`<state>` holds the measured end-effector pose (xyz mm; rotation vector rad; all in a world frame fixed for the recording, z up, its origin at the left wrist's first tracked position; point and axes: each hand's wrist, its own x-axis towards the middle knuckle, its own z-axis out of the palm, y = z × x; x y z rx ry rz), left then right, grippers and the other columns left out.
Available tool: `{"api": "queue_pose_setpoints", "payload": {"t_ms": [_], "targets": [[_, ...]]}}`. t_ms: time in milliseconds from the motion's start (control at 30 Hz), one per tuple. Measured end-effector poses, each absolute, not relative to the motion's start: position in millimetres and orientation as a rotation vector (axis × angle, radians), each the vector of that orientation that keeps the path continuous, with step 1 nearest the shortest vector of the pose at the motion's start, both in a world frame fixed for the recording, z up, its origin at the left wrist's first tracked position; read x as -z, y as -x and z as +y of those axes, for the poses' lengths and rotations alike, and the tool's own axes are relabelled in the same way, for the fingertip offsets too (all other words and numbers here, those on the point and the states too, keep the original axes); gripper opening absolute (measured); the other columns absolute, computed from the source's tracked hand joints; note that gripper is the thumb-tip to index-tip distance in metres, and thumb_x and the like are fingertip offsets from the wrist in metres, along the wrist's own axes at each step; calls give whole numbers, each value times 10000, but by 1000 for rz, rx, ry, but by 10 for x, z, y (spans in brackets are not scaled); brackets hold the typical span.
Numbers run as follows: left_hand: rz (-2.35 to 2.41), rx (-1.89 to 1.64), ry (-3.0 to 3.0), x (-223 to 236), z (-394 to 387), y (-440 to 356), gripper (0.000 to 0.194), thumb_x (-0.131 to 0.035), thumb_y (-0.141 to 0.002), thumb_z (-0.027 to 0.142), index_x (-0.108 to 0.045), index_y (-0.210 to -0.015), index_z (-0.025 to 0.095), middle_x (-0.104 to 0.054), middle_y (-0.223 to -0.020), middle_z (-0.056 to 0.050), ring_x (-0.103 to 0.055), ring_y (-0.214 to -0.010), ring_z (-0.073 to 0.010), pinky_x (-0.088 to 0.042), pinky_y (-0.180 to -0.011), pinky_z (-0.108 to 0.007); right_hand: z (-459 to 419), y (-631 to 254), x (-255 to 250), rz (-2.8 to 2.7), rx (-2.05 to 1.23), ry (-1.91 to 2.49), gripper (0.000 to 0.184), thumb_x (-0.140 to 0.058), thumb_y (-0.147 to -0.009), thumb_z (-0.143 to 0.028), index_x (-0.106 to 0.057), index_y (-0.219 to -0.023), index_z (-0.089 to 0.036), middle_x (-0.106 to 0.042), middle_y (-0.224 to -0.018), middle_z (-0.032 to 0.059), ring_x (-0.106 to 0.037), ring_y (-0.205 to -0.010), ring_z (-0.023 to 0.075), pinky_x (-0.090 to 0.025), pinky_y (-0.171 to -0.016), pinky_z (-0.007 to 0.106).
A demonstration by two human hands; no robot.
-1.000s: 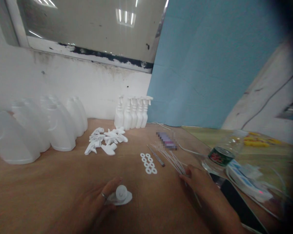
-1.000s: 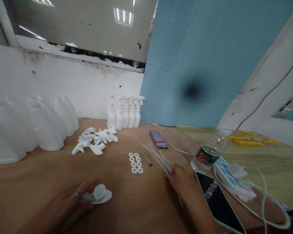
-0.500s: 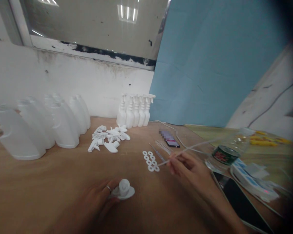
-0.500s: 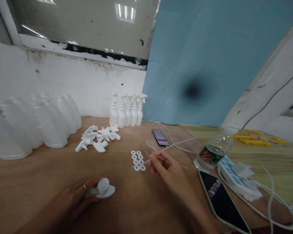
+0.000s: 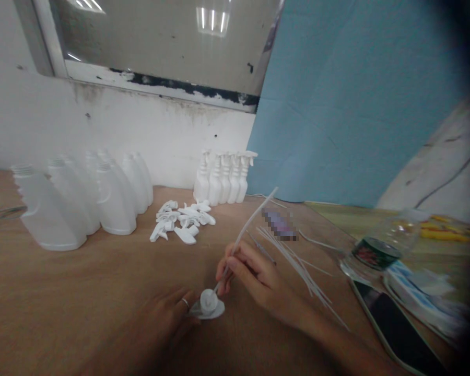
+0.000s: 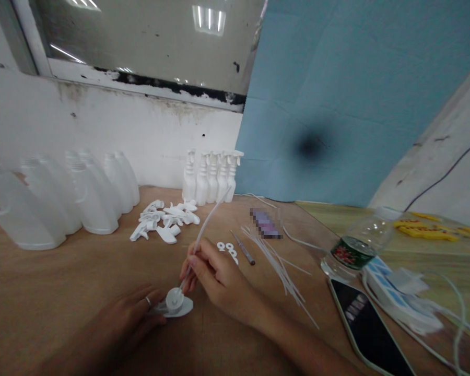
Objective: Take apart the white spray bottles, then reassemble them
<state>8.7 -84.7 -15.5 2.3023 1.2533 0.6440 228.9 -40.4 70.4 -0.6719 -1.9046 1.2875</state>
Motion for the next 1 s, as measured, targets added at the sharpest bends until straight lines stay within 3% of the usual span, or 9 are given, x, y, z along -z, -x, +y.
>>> {"api": "queue_pose_setpoints", "payload": {"t_ms": [233, 400, 567, 833, 933, 1000], "targets": [[1328, -538, -2261, 88, -875, -98, 260, -514, -963, 258, -652, -1183, 266, -700, -1184, -33, -665, -1069, -223, -502, -975, -341, -403, -2287, -691, -2052, -1184, 709, 223, -455, -1031, -380, -528, -939, -190, -644, -832, 13, -657, -715, 125, -533, -681, 264], [1328, -524, -2256, 2, -898, -119, 302, -514, -967, 248, -619, -1249, 270, -693, -1211, -26, -650, -1113, -224, -483, -998, -339, -367, -2260, -595, -2342, -933, 775, 101, -638, -915, -209, -646, -820, -179, -656, -850, 12, -621, -788, 143, -482, -714, 251], [1353, -541, -2271, -22, -899, -123, 311, -506, -949, 192, -638, -1220, 269, -703, -1188, -25, -653, -1097, -224, -487, -979, -334, -345, -2223, -394, -2391, -867, 753, 140, -560, -896, -96, -588, -782, -172, -600, -781, -6, -581, -716, 124, -442, -643, 213], [1350, -556, -2223, -89, -909, -160, 260, -503, -945, 211, -652, -1157, 230, -715, -1128, -49, -676, -1025, -211, -508, -922, -305, -410, -2201, -349, -2443, -721, 798, 201, -547, -934, -151, -571, -735, -170, -582, -742, -7, -572, -719, 132, -445, -675, 227], [1366, -617, -2212, -53, -904, -135, 262, -498, -944, 247, -657, -1152, 229, -722, -1119, -63, -675, -1025, -219, -507, -921, -303, -452, -2298, -410, -2404, -706, 834, 64, -611, -922, -198, -639, -974, -175, -638, -919, 23, -611, -794, 140, -499, -742, 241], [1394, -690, -2165, -33, -907, -113, 286, -504, -940, 279, -655, -1178, 231, -722, -1132, -71, -672, -1034, -224, -512, -909, -297, -493, -2385, -450, -2458, -589, 807, 538, -706, -830, -165, -509, -1330, -202, -581, -1266, 94, -622, -1004, 181, -525, -874, 292]]}}
